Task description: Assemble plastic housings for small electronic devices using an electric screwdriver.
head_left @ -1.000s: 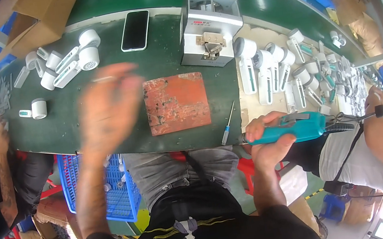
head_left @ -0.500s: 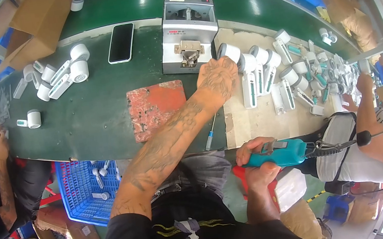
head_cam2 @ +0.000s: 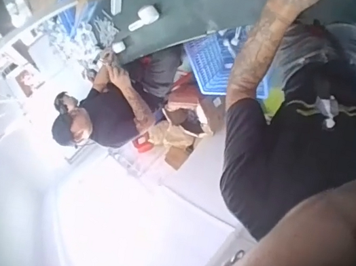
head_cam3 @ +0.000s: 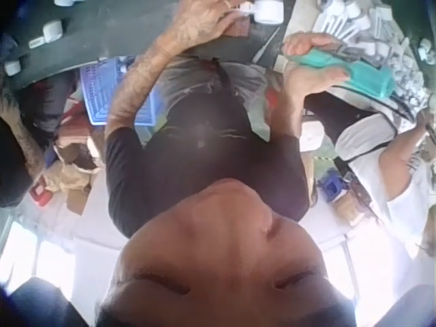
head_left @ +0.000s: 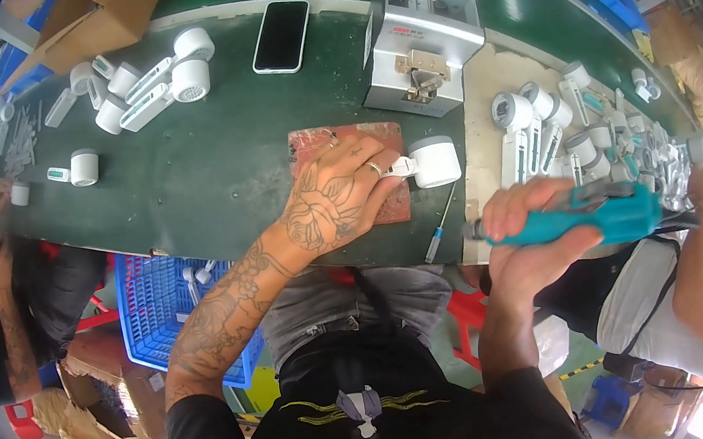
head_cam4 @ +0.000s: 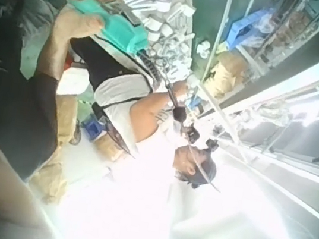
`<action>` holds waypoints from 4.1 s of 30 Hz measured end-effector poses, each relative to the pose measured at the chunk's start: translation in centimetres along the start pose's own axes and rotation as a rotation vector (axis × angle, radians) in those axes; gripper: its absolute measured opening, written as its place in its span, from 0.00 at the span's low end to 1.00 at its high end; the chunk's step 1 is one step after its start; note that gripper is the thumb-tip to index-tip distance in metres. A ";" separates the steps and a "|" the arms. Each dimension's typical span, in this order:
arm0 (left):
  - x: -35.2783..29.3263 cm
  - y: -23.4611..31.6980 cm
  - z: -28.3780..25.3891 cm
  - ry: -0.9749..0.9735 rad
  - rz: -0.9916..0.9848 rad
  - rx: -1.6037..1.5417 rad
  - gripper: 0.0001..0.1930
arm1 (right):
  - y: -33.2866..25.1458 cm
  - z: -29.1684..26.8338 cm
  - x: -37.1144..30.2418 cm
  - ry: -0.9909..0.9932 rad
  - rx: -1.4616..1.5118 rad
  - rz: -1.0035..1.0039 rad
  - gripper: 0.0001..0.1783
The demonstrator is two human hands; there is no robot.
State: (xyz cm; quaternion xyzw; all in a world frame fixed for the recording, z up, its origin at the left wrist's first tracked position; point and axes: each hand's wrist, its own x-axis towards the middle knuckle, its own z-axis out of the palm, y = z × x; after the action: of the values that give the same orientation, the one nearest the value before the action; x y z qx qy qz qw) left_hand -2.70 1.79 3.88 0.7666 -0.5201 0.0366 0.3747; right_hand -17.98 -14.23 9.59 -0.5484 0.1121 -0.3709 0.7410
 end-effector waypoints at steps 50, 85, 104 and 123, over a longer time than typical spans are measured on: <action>1.2 -3.0 1.0 0.024 0.058 0.033 0.24 | 5.1 5.8 8.7 -0.142 -0.109 -0.133 0.30; 1.3 -3.1 0.8 -0.030 -0.005 -0.079 0.14 | 7.6 5.6 13.7 -0.066 -0.253 -0.273 0.28; 1.3 -2.9 0.5 -0.126 -0.069 -0.162 0.17 | 6.4 3.9 5.6 -0.175 -0.101 -0.092 0.34; -2.2 -1.5 -5.1 0.035 0.170 0.225 0.13 | 0.8 1.5 1.0 -0.128 0.153 -0.173 0.44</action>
State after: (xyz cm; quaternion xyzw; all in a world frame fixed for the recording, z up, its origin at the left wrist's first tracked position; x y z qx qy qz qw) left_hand -0.76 6.87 5.72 0.7562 -0.5693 0.1396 0.2908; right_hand -16.08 -13.71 9.70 -0.5204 -0.0118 -0.4050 0.7517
